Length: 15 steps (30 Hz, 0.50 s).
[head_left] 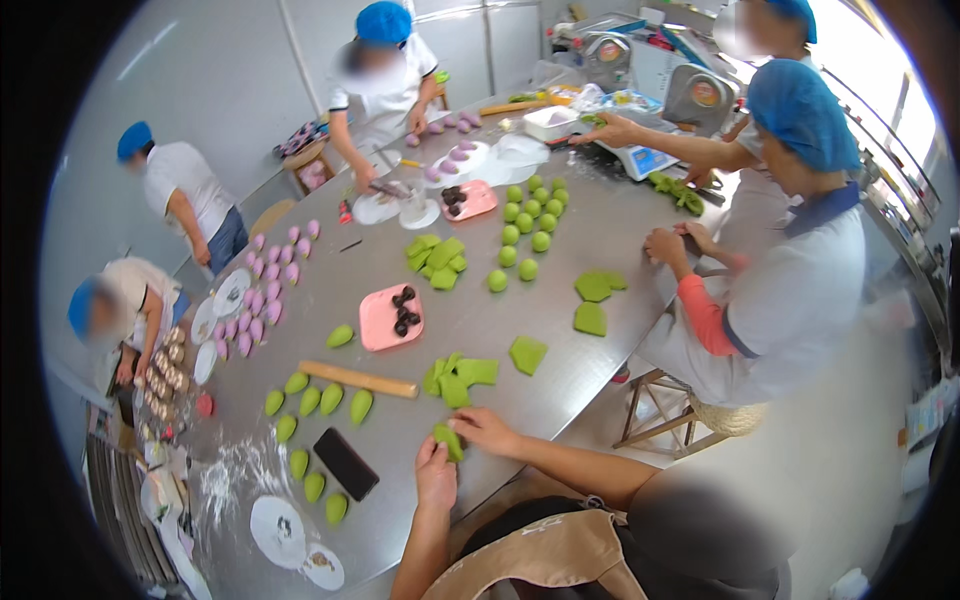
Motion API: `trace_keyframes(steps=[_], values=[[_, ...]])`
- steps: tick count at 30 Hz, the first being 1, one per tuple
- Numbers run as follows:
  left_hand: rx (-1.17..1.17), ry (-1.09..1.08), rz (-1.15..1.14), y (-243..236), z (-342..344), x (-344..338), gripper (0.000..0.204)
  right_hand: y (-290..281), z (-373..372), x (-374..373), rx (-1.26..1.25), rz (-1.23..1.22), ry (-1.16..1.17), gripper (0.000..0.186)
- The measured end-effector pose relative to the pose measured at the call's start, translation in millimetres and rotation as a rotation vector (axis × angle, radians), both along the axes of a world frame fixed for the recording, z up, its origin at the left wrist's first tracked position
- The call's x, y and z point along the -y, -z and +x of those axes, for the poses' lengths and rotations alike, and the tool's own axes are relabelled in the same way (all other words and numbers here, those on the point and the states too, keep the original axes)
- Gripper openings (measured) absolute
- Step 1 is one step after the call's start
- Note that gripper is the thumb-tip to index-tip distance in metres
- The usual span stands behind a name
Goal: The person shapes green dough into small balls and flattened discs on a stainless steel table. They use a rolling pin to flatten some pieces and place dark filling into the center of a flattened disc, then fold the dough around it.
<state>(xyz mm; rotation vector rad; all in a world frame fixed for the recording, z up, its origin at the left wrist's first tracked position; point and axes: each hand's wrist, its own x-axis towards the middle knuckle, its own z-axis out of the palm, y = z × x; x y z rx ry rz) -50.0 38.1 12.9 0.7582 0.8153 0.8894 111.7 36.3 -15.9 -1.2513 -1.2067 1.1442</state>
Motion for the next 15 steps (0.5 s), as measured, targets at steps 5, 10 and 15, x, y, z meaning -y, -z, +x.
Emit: trace_keyframes(steps=[5,10,15], values=[[-0.493,0.177,0.258,25,-3,6,0.026,13,15,19,0.064,-0.075,0.011,0.027],[-0.505,0.141,0.132,14,3,12,0.023,4,6,19,-0.138,-0.080,-0.016,0.016],[-0.492,0.139,0.086,3,10,14,0.019,1,14,20,-0.059,-0.079,-0.052,0.020]])
